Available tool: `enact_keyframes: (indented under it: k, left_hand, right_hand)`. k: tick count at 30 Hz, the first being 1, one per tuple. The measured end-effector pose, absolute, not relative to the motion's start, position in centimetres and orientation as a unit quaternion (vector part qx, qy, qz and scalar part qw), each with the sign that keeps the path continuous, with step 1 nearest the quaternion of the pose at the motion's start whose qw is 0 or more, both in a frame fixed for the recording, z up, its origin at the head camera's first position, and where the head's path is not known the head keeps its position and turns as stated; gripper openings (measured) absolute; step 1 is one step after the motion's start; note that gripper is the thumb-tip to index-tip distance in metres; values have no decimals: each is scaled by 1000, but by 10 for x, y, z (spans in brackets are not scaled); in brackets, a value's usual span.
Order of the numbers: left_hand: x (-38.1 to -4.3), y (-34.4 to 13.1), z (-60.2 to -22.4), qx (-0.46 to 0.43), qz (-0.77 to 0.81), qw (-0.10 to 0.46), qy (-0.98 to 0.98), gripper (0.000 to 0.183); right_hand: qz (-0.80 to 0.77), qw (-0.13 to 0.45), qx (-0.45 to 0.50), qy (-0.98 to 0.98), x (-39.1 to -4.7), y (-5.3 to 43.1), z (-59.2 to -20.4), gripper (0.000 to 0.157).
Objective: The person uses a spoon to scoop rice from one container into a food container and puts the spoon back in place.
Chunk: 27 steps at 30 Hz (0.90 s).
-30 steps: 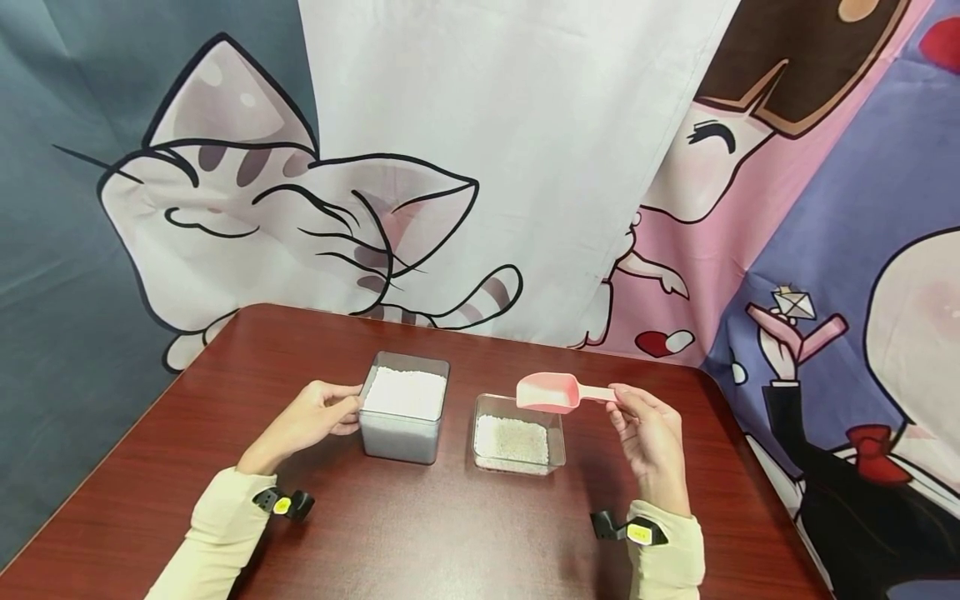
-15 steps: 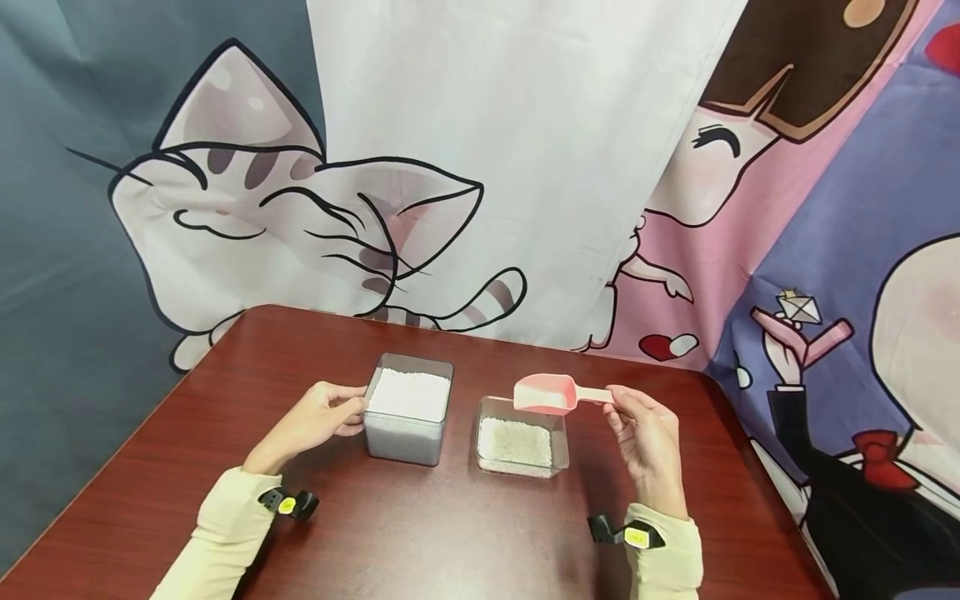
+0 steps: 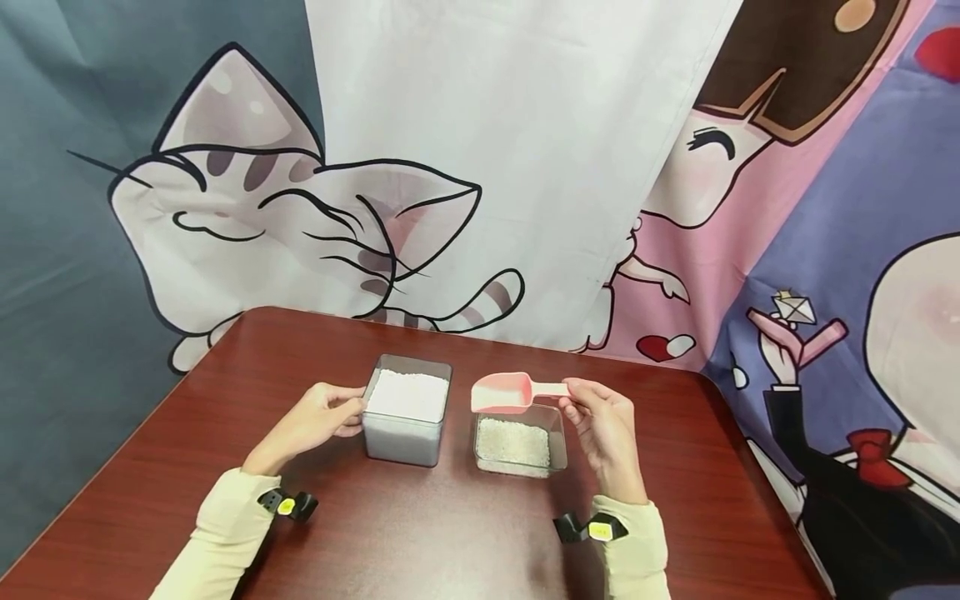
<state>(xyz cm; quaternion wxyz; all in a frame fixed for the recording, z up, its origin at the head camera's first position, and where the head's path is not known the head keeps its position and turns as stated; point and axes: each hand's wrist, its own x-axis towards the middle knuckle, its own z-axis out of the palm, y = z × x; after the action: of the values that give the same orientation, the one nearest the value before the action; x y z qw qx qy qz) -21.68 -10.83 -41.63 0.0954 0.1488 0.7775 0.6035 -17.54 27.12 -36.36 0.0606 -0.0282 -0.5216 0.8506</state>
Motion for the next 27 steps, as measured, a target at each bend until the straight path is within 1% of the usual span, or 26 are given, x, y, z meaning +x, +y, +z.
enact_keyframes:
  k: [4,11,15,18,22,27]
  left_hand:
    - [-216,-108,-416,157,601,92,778,40]
    - [-215,-108,-416,152,604,92,777,40]
    - [-215,-109,-417,149,604,94,777,40]
    - [-215,-109,-418,149,606,99,776,40]
    - [-215,-109,-419,148,607,100,775,40]
    - [-215,-110,-416,149,605,97,776,40]
  right_hand:
    - [845,62,-24,-530,-178,257,-355,17]
    - [812,68,-15,-580,-187,231,-340,9]
    - [785,70,-14,-615,-195,218,-336,10]
    - [754,82,-10,-652,-199,208,-333,12]
    - [703,105,16,-703,-202,191,-326,17]
    - [612,135,65,-776,-200,167,-310,17]
